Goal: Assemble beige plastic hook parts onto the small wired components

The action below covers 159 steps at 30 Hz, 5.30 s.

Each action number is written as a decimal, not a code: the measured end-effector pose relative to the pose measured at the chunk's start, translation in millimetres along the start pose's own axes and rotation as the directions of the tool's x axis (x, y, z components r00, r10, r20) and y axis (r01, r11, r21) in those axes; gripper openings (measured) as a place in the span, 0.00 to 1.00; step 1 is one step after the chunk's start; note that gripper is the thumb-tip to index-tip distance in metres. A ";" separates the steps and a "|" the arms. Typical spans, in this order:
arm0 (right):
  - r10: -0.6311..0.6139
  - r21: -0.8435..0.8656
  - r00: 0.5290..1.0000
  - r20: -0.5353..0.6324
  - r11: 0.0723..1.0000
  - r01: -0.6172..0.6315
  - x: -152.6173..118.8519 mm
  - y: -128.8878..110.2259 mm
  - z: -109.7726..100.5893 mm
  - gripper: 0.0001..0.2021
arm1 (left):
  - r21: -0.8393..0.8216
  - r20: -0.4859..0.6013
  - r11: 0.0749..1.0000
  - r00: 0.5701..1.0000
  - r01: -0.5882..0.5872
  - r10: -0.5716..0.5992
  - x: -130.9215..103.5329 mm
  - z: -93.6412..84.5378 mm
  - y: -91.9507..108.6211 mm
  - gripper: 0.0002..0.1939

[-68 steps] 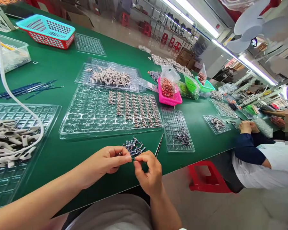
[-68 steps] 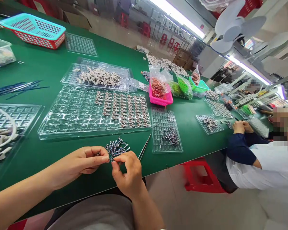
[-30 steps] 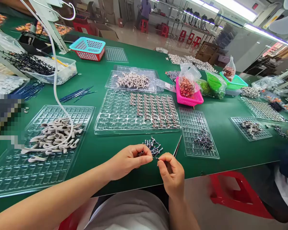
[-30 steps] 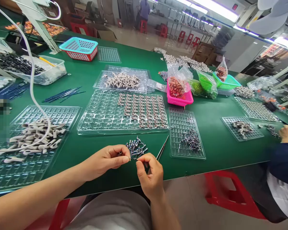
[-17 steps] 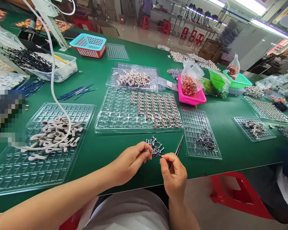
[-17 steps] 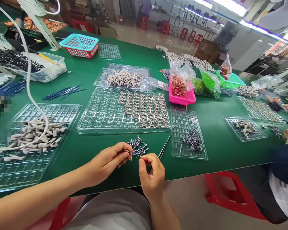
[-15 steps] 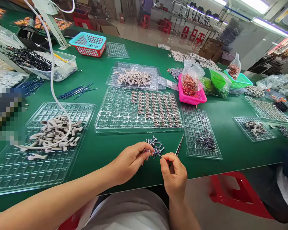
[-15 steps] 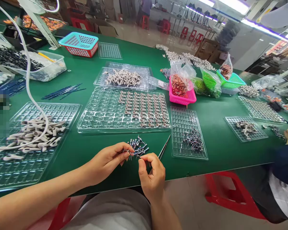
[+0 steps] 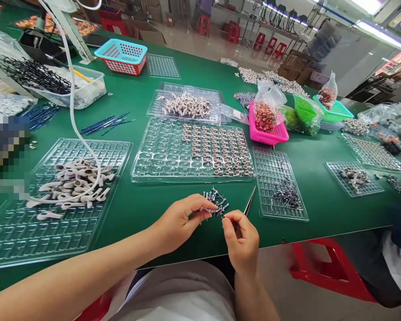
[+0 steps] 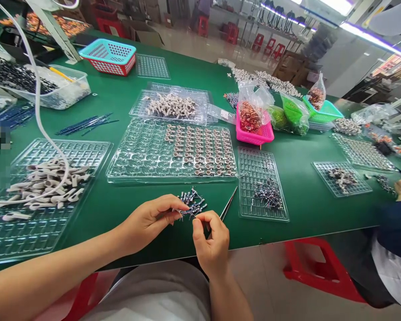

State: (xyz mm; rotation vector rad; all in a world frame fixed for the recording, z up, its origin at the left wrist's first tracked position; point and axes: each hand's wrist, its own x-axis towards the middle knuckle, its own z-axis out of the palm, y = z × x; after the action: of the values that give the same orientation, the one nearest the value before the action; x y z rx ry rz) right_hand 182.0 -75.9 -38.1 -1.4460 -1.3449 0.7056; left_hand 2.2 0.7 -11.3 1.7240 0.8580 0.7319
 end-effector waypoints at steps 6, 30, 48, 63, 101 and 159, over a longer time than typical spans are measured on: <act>-0.014 -0.029 1.000 -0.019 0.999 0.014 0.7 -0.7 1.0 0.06 | 0.016 0.003 1.000 1.000 -0.024 0.024 -1.0 0.1 0.6 0.12; -0.146 -0.148 0.989 -0.039 0.979 0.139 1.6 -2.4 2.1 0.04 | 0.011 -0.002 0.988 0.988 0.155 -0.155 0.4 -1.5 8.9 0.07; -0.201 -0.171 0.978 0.052 0.963 0.207 5.3 -6.1 4.5 0.03 | 0.223 0.019 0.973 0.998 -0.057 0.054 1.0 -7.9 2.0 0.07; -0.228 -0.098 0.973 0.022 0.968 0.229 2.2 -4.4 0.7 0.05 | 0.022 0.018 0.997 0.997 0.073 -0.073 1.6 -4.8 8.2 0.06; -0.220 -0.042 0.975 0.009 0.974 0.221 1.7 -2.6 2.3 0.05 | -0.046 0.107 0.992 0.988 0.116 -0.110 -1.1 -3.2 10.2 0.15; -0.354 -0.026 0.931 0.089 0.934 0.357 4.0 -0.9 3.7 0.05 | 0.724 0.129 0.681 0.948 0.109 -0.290 164.2 -116.8 -15.0 0.08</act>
State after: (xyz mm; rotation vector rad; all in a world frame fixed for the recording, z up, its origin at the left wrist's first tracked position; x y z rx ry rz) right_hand 179.2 -71.2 -37.7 -1.1687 -1.6412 0.5049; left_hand -2.9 200.3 19.0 2.2844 1.2409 -0.0025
